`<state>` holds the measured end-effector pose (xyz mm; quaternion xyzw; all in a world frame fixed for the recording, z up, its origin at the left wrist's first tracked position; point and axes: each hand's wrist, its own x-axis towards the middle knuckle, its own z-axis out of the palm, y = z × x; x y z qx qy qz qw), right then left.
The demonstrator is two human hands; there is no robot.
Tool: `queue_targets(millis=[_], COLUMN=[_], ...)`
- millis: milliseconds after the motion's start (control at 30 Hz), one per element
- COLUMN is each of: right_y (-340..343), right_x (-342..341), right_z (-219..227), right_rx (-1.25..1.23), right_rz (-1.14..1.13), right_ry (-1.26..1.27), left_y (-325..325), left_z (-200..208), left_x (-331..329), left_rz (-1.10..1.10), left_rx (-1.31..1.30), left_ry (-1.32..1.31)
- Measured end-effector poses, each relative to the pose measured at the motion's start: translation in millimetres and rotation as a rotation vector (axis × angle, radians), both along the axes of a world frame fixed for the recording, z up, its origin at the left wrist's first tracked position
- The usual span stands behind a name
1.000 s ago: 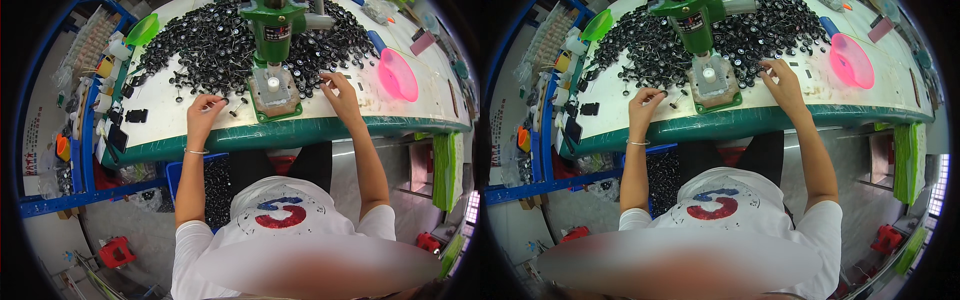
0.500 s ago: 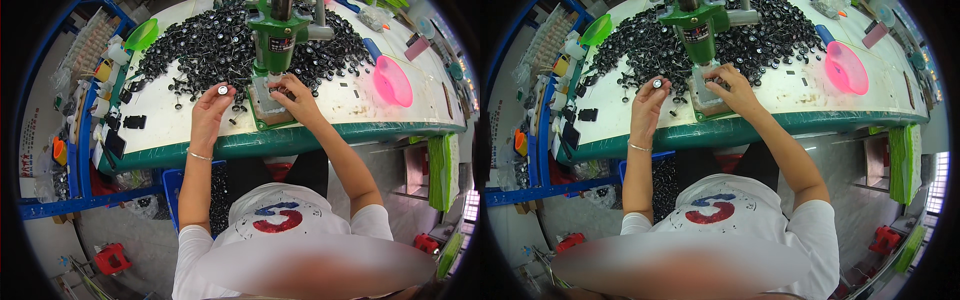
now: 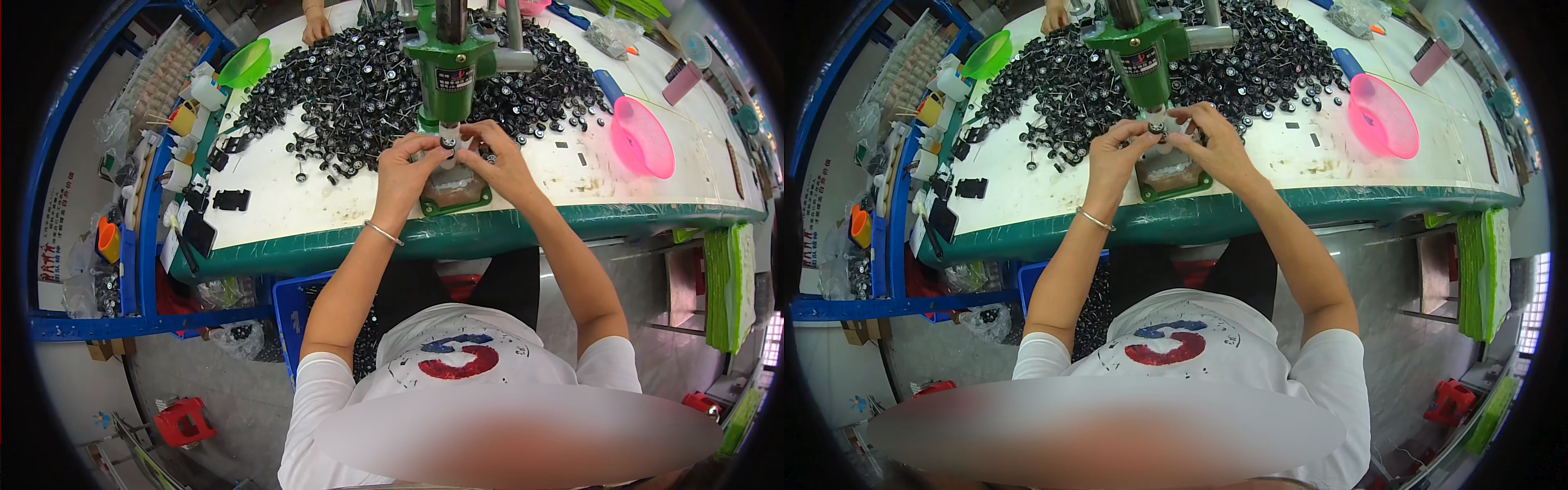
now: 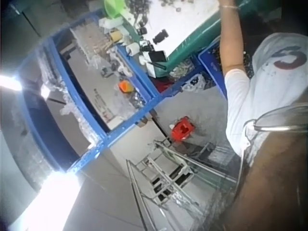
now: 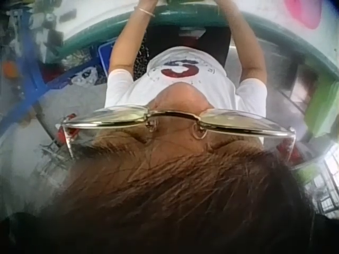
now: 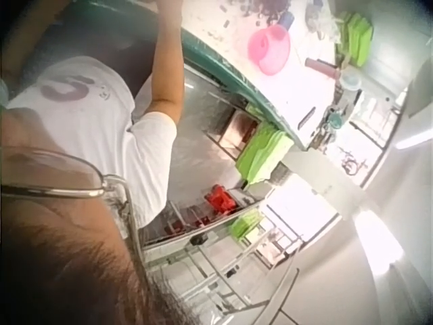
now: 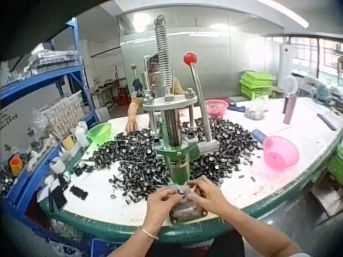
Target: The person assembles black plastic components using a small manual press.
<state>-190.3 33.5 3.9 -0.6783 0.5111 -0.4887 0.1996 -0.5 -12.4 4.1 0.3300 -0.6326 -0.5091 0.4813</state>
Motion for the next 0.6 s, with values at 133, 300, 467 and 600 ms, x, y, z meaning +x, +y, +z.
queue_targets(millis=[133,300,467,600], right_y=[-4,-30,-79,-104], right_x=[-36,-71,-20,-50], right_z=[19,79,195,242], right_rx=[0.02,0.027,0.004,0.534], right_rz=[-0.086,-0.263,0.084,0.435], right_ry=[-0.039,-0.329,-0.761,-1.169], left_y=[0,-3,-6,-6], left_z=[5,-2,-1,4], left_x=[-11,-14,-3,-21], left_rz=[-0.029,-0.07,-0.073,-0.125], left_rx=[0.097,0.188,0.218,0.214], left_ry=[0.09,0.221,0.237,0.263])
